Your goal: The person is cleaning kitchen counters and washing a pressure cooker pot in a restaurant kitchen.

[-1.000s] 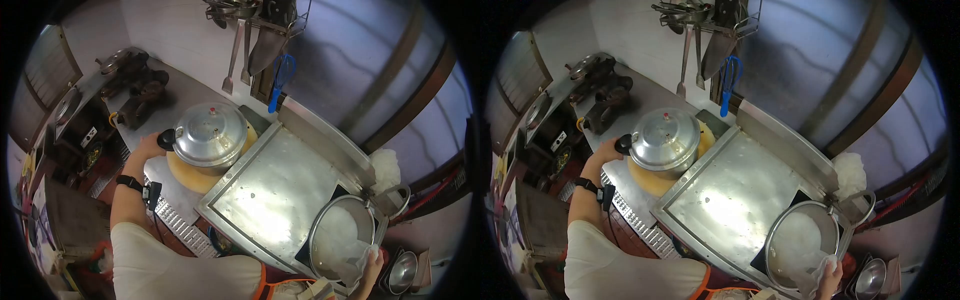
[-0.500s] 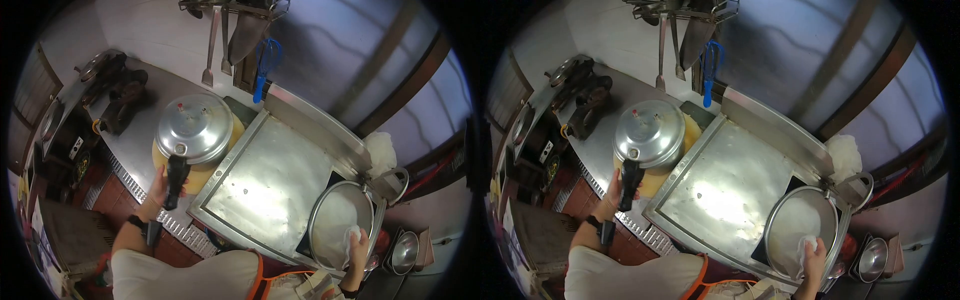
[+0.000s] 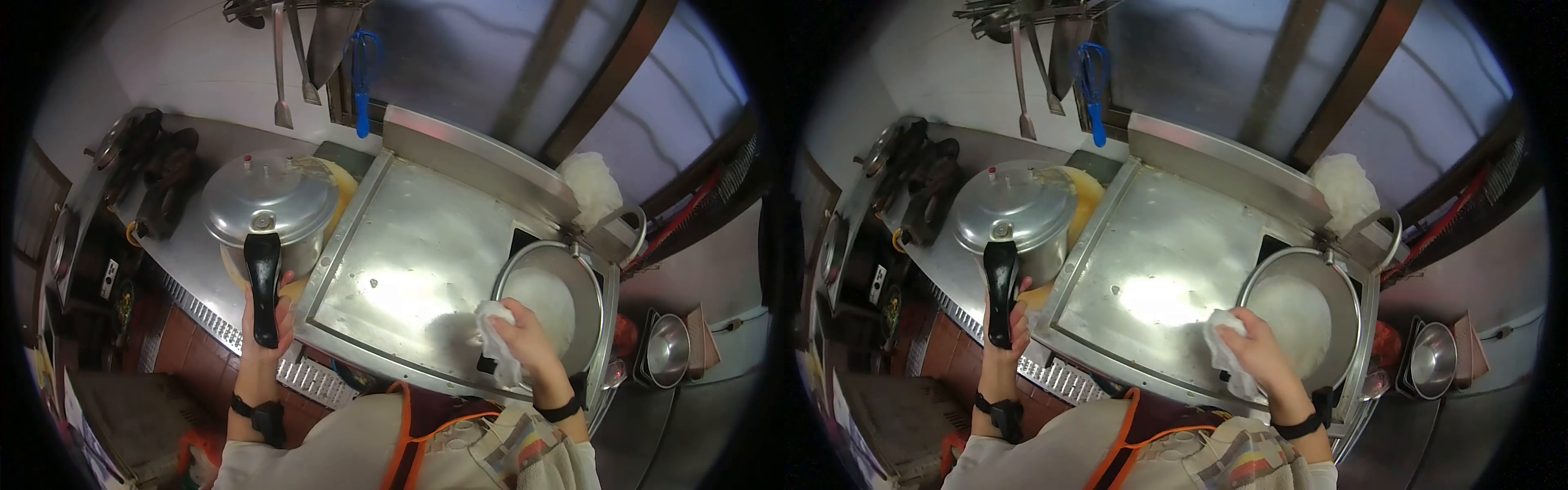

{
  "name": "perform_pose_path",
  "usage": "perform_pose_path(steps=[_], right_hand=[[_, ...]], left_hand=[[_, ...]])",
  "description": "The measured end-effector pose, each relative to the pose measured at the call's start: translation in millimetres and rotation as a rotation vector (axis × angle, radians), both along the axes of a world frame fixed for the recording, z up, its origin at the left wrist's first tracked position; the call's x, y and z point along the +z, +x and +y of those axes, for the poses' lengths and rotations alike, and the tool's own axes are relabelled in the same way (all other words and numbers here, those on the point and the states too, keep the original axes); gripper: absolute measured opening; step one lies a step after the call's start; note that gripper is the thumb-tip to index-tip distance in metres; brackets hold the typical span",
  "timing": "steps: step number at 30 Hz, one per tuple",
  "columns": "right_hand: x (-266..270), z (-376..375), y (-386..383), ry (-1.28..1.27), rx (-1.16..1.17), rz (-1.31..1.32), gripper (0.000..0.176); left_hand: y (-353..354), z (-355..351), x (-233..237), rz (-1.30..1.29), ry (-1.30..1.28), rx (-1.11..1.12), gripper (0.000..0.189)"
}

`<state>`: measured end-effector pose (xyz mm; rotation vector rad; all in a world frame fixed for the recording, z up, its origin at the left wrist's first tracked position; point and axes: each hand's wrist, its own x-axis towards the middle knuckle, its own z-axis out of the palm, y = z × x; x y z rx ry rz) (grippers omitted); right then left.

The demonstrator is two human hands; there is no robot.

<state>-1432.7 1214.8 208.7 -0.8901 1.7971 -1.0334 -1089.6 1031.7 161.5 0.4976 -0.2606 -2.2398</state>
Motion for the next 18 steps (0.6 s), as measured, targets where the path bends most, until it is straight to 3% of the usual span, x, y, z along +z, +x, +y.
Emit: perform_pose_path(steps=[5, 7, 10, 12, 15, 16, 18], right_hand=[[2, -33, 35, -0.033, 0.133, -0.203, 0.034], [2, -40, 53, -0.044, 0.193, -0.253, 0.039], [-9, -44, 77, -0.124, 0.313, -0.295, 0.047], [-6, -40, 86, -0.089, 0.355, -0.428, 0.058], [17, -34, 89, 0.061, 0.302, -0.185, 0.069], [-1, -31, 91, -0.062, 0.209, -0.124, 0.077], [4, -28, 85, 0.053, 0.184, -0.04, 0.074]], left_hand=[[-14, 37, 12, -0.232, -0.193, -0.02, 0.073], [-29, 53, 21, -0.236, -0.341, -0.097, 0.069], [-38, 64, -7, -0.205, -0.287, -0.22, 0.054], [-65, 76, 9, -0.231, -0.307, -0.299, 0.048], [-92, 76, -3, -0.326, -0.306, -0.458, 0.051], [-100, 75, -7, -0.29, -0.328, -0.491, 0.05], [-115, 70, -13, -0.215, -0.374, -0.564, 0.047]])
